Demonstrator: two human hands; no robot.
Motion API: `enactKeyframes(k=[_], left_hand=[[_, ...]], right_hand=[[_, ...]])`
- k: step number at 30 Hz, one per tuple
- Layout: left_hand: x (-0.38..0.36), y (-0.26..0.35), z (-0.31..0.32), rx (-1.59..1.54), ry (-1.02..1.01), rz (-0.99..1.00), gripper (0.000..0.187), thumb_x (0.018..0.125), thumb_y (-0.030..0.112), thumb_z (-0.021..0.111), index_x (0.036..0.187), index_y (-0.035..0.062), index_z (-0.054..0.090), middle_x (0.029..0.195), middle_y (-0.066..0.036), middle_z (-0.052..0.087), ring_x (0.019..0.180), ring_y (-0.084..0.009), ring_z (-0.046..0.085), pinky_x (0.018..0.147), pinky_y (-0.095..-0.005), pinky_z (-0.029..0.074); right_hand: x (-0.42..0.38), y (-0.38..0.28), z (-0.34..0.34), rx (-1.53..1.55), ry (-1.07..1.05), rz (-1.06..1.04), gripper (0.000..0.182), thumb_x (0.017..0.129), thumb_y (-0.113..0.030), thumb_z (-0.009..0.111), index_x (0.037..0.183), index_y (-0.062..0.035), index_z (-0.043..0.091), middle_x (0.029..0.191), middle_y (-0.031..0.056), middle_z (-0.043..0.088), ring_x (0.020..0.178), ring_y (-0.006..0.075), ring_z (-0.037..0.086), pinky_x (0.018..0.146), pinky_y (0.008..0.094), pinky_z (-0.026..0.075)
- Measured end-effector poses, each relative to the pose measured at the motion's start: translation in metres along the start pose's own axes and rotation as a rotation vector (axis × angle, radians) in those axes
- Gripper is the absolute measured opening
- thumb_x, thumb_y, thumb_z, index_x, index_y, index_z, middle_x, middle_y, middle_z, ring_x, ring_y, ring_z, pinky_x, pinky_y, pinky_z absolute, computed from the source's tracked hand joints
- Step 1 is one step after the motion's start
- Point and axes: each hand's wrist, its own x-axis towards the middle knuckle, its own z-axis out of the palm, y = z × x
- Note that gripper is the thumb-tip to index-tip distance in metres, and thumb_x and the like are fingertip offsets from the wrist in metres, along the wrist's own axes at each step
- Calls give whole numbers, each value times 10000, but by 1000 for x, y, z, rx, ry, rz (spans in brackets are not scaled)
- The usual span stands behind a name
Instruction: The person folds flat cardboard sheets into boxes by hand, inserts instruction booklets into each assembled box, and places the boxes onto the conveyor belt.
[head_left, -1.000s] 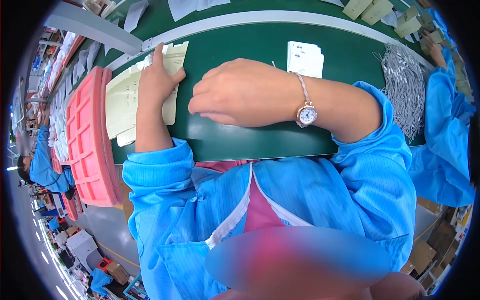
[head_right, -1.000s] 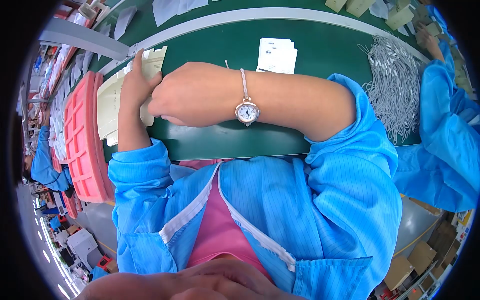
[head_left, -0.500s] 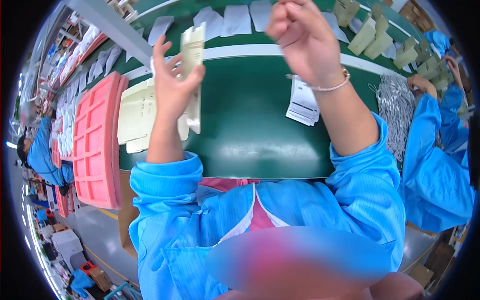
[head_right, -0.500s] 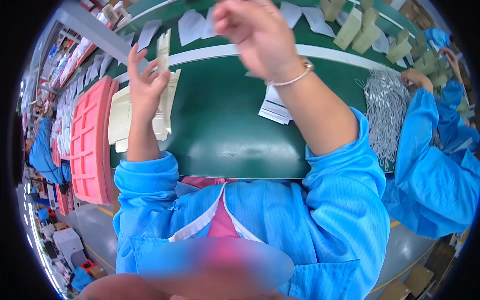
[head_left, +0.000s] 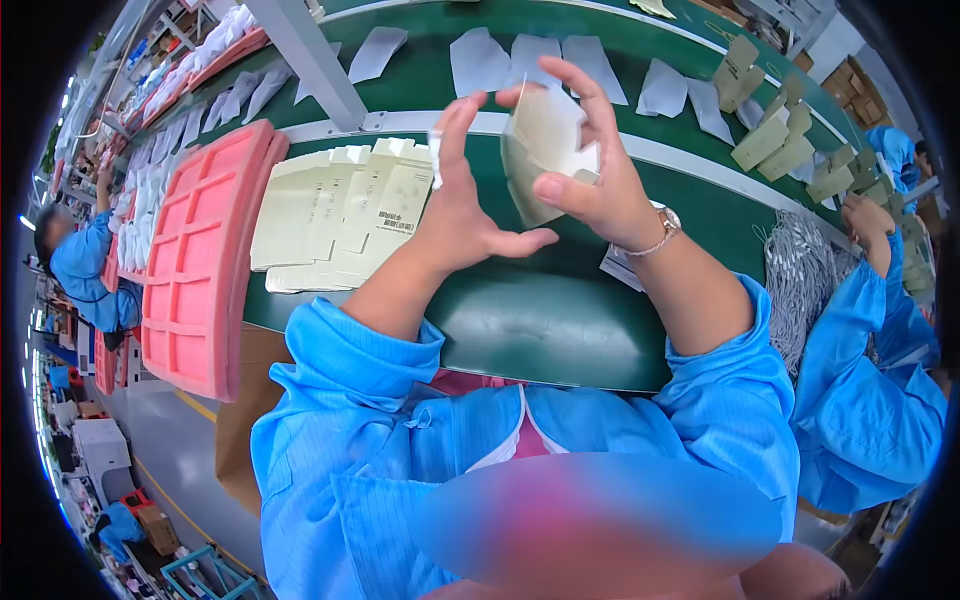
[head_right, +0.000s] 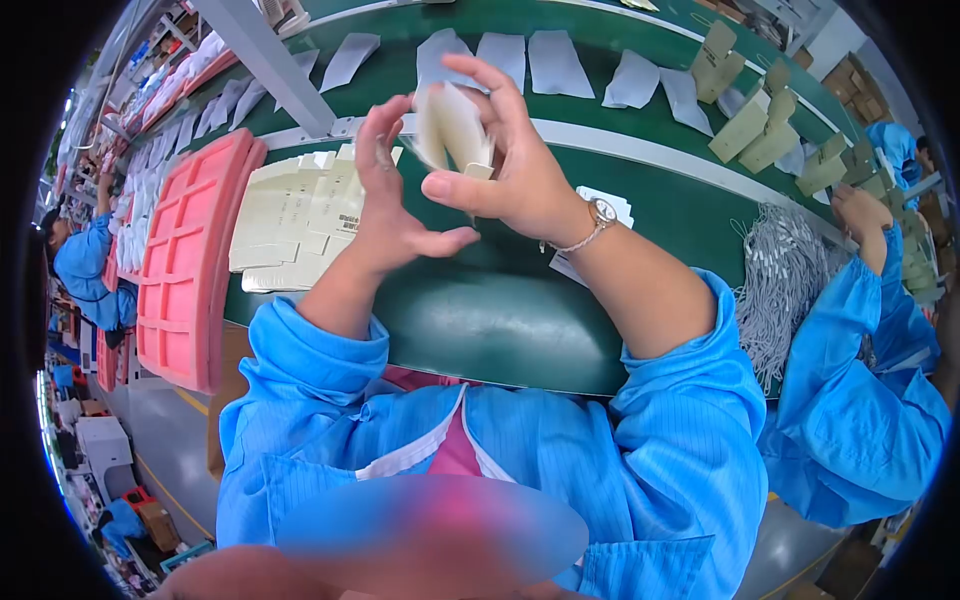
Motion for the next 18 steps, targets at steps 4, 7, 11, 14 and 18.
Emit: enactKeyframes(k=[4,7,11,14,18], left_hand=[[-9,2,3,-292,-126,-439,1157,507,187,843,1432,93,154,1272,-163,446,1095,-314,532,913,-391,451],[-11,-4,0,-247,-4,-429,1127,496,178,856,1418,103,214,1131,-147,553,978,-309,597,797,-371,507],[-8,3,-3,183,93,-168,1028,518,157,849,1390,167,304,1062,-139,586,901,-312,620,724,-364,523],[-5,-7,-2,217,99,46,938,534,126,835,1345,200,369,1042,-135,593,879,-316,623,711,-367,526],[-3,-5,0,152,147,88,853,546,89,823,1288,234,429,1035,-129,600,846,-312,629,687,-364,531]], right_hand=[[-4,4,4,-10,-5,2,853,743,-311,738,1408,-76,258,1329,132,431,1207,228,440,1026,365,352],[-5,7,11,5,-13,-83,746,792,-166,707,1398,-83,281,1286,100,454,1172,189,456,1001,333,367],[-6,8,17,124,189,-4,728,834,-303,661,1400,-78,263,1295,135,472,1186,227,474,1014,366,369],[-8,19,14,77,183,42,647,887,-299,604,1401,-90,271,1305,138,473,1203,227,466,1016,360,372],[1,10,6,422,-59,-53,604,911,-292,573,1407,-98,289,1321,143,476,1201,227,475,1008,356,386]])
